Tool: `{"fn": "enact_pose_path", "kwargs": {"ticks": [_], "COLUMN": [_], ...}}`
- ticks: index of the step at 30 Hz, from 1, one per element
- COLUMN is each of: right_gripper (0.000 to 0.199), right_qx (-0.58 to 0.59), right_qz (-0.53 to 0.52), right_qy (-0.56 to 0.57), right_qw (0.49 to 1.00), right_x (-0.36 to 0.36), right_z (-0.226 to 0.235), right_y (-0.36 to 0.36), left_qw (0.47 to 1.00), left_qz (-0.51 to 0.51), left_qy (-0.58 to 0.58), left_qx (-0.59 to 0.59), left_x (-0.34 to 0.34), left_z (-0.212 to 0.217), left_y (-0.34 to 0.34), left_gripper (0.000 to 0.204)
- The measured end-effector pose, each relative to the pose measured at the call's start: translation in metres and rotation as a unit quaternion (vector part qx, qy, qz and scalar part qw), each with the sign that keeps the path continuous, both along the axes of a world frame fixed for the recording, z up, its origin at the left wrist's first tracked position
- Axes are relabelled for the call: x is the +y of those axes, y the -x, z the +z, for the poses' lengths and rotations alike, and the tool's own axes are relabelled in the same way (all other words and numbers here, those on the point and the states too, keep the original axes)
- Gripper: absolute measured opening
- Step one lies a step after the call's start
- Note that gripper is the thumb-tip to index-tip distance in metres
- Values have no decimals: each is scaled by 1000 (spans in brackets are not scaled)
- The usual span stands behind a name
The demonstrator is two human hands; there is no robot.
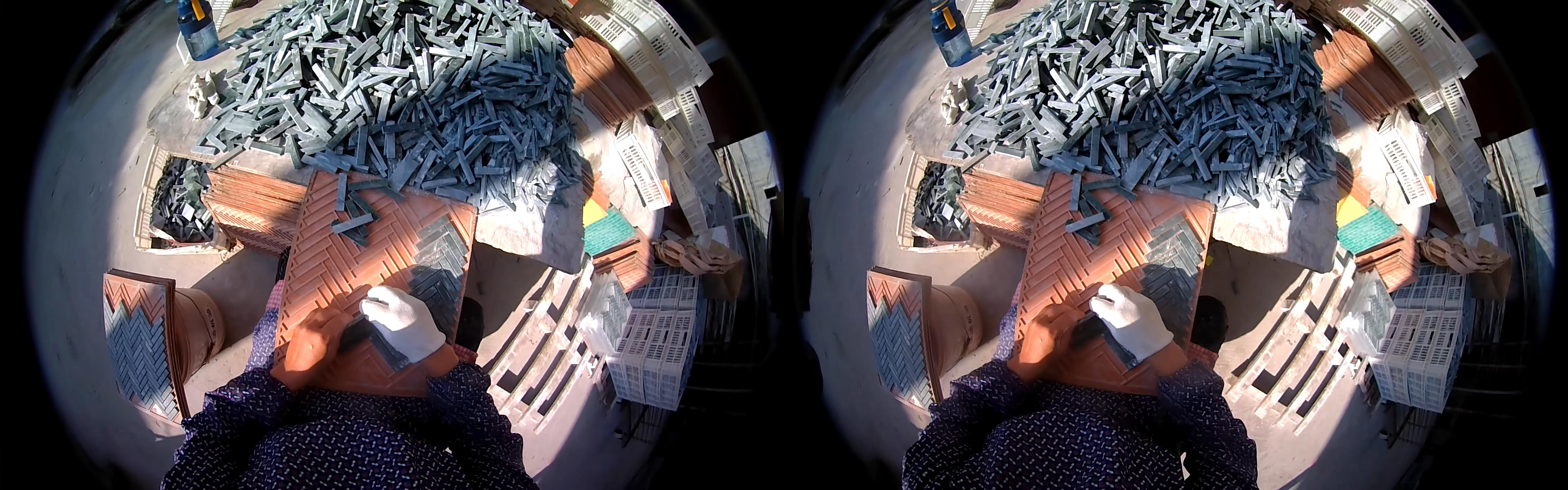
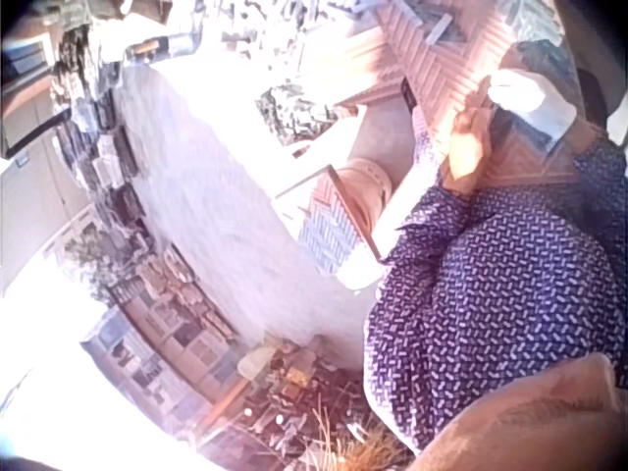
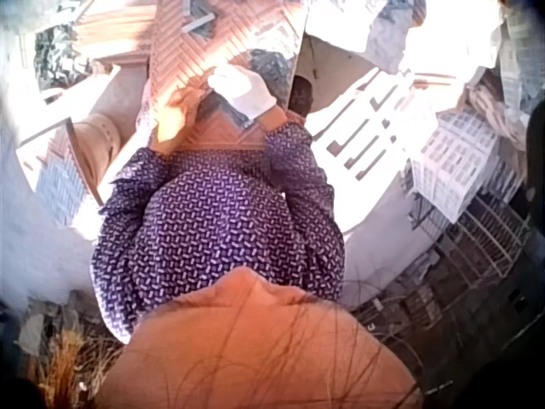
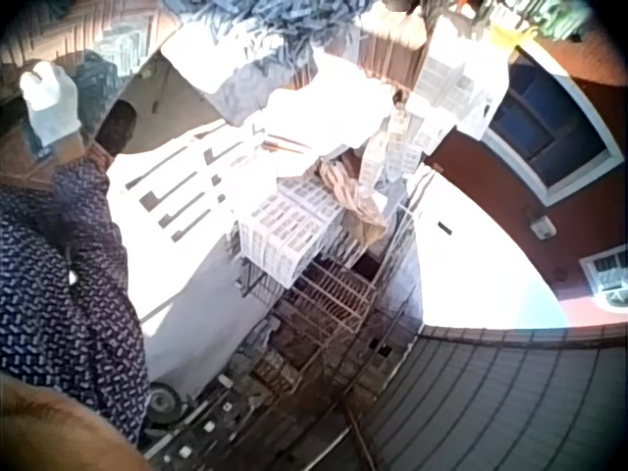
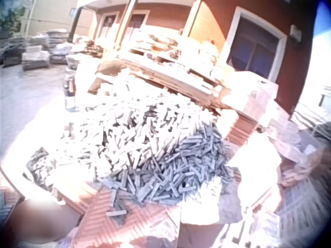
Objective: The person arranges small rectangular tiles on a wooden board in a herringbone pattern. They pick tiles from a nearby pile and place them one by one, adjusting positions to maintain alignment. The person occasionally lifts the board to inspect the pattern.
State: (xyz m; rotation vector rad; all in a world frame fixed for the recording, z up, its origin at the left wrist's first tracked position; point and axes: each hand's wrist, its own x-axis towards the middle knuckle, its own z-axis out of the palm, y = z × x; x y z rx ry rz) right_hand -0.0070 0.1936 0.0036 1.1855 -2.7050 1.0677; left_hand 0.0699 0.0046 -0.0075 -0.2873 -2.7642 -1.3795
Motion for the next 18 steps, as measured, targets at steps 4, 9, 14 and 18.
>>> {"fn": "enact_pose_path", "kwargs": {"ticks": [4, 9, 14, 18], "right_gripper": [9, 12, 14, 15], "right_qx": [1, -30, -52, -48], "right_qz": [14, -13, -51, -85], "right_qy": [-57, -79, -21, -7], "right_qw": [998, 996, 997, 995], "right_x": [-4, 0, 15, 4], "right_z": [-2, 1, 5, 14], "right_y": [8, 13, 37, 58], "left_qw": [999, 998, 998, 995], "left_qz": [26, -29, -44, -34], "left_qy": [7, 16, 26, 48], "left_qx": [44, 50, 37, 82], "left_x": [4, 0, 4, 6], "left_z": [-2, -17, -15, -16], "left_y": [-5, -8, -7, -4], "left_gripper": [29, 41, 45, 41]}}
